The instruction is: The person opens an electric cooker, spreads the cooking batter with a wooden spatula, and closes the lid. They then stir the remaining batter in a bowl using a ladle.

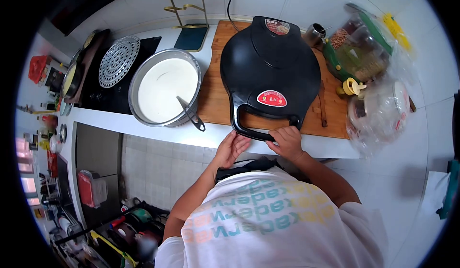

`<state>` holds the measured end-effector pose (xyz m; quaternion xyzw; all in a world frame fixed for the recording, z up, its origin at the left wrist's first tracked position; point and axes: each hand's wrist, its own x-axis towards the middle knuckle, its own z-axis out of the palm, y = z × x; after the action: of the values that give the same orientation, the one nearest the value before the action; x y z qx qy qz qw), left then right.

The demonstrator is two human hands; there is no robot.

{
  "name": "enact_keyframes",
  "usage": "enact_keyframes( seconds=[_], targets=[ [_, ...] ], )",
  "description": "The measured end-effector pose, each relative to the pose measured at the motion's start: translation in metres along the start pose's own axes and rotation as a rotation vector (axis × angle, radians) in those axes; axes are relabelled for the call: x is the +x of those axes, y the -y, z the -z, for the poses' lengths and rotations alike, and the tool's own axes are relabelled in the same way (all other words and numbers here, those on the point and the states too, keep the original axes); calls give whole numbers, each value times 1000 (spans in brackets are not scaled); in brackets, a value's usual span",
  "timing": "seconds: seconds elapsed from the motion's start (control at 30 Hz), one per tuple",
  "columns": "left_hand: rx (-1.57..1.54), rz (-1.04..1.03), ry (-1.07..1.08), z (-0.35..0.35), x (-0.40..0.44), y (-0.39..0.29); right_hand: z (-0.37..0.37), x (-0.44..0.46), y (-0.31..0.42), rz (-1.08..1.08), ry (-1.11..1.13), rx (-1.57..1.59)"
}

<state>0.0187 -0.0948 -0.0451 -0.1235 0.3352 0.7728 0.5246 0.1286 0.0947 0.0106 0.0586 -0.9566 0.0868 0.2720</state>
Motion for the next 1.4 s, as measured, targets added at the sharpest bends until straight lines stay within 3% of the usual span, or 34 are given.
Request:
enact_keyframes(
  seconds=[1.4],
  targets=[
    [-33, -58, 62, 6, 6, 9, -3, 4, 7, 13, 32, 6]
  ],
)
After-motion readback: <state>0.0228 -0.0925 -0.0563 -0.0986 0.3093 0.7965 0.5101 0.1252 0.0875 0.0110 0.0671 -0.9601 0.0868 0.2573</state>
